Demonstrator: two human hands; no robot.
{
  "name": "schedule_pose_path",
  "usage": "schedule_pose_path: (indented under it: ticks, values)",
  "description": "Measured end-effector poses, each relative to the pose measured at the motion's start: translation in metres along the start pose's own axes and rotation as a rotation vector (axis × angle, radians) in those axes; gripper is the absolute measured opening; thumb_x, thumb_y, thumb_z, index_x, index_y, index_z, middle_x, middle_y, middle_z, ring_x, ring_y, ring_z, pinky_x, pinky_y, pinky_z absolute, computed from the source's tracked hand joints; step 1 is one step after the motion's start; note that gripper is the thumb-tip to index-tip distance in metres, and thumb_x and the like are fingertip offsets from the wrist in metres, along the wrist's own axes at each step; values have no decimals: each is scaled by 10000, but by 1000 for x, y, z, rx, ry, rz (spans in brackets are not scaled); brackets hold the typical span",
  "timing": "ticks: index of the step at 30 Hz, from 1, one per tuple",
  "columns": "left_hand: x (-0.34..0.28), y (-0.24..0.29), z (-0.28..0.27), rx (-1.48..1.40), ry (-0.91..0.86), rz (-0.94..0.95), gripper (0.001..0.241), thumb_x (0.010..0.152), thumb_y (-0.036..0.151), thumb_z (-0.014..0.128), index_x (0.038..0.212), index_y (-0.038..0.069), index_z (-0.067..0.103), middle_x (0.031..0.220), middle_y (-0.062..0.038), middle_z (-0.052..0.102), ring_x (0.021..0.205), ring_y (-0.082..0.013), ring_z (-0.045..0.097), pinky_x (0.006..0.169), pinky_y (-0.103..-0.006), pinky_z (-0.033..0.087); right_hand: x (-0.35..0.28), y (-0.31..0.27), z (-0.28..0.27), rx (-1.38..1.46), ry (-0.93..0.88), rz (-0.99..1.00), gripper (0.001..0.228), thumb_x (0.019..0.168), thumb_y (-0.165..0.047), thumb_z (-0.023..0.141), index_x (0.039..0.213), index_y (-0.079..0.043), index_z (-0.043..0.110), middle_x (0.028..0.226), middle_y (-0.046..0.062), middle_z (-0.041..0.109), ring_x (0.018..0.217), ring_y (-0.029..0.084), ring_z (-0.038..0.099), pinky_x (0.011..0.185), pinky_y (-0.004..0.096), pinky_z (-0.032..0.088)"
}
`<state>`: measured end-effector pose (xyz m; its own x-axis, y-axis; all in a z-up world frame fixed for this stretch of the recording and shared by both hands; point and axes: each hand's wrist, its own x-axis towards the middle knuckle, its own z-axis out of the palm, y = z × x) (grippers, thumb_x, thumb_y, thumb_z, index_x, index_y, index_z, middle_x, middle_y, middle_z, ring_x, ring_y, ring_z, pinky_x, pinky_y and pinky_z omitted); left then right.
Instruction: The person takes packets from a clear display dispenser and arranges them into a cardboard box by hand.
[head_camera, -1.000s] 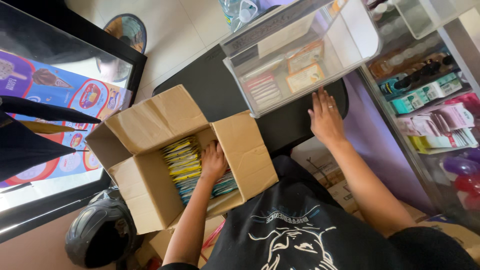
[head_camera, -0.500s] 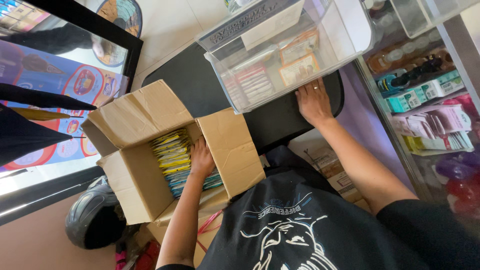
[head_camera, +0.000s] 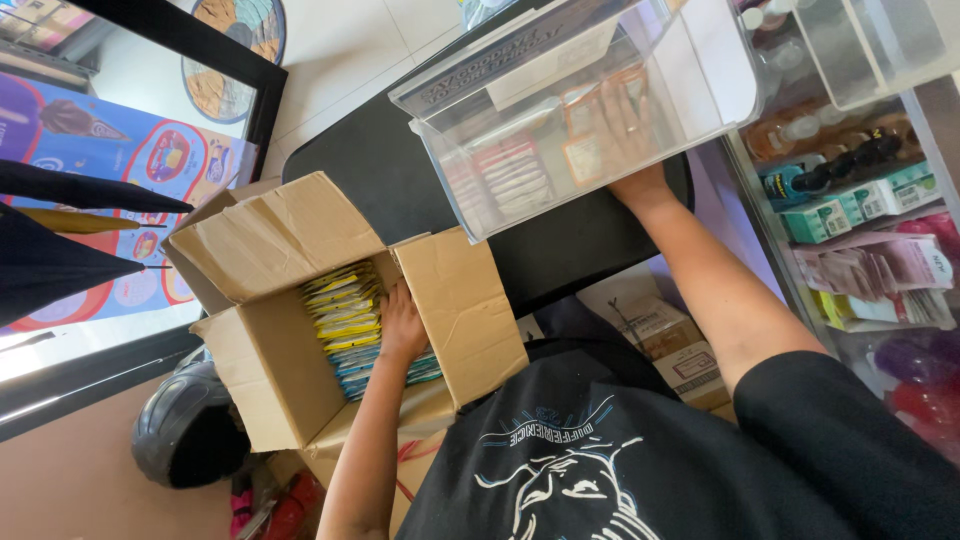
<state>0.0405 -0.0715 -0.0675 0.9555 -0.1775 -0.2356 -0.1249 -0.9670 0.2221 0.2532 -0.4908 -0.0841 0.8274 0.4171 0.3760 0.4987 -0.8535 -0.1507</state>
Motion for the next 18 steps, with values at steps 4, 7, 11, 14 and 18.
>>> schedule_pose_path:
  ticks: [4,7,11,14,18]
  values:
    - [1,-1,1,2,14,-1,569,910,411,565,1385,99,573,1231,-233,528,1092,-435,510,847,-564,401,0,1,1,-29,41,-25,630,1006,-96,609,1598,57,459,1649,272,387,1502,431,397,1257,604,292]
    - [0,-2,4,1,29,-5,560,933,404,557,1398,93,568,1253,-236,528,1094,-436,512,877,-558,406,1,0,5,-38,2,-1,632,991,-93,609,1590,50,463,1631,282,389,1513,428,397,1237,628,296]
    - [1,-2,1,-4,32,-1,579,909,411,567,1387,85,567,1271,-250,521,1088,-438,510,852,-568,398,4,-7,2,-69,-1,5,633,984,-94,599,1583,57,464,1638,283,391,1525,448,400,1232,629,292]
    - [2,-1,0,8,-16,-18,559,904,415,568,1374,113,578,1272,-248,517,1098,-437,506,868,-571,396,3,-7,0,-4,-1,20,612,1012,-116,594,1579,67,456,1654,279,379,1524,459,381,1236,638,286]
    - [0,-3,3,-14,-7,-19,569,916,403,560,1387,83,565,1301,-253,510,1118,-437,499,870,-563,394,2,-6,10,-6,-35,46,638,984,-125,580,1568,99,458,1616,290,405,1481,470,408,1194,643,296]
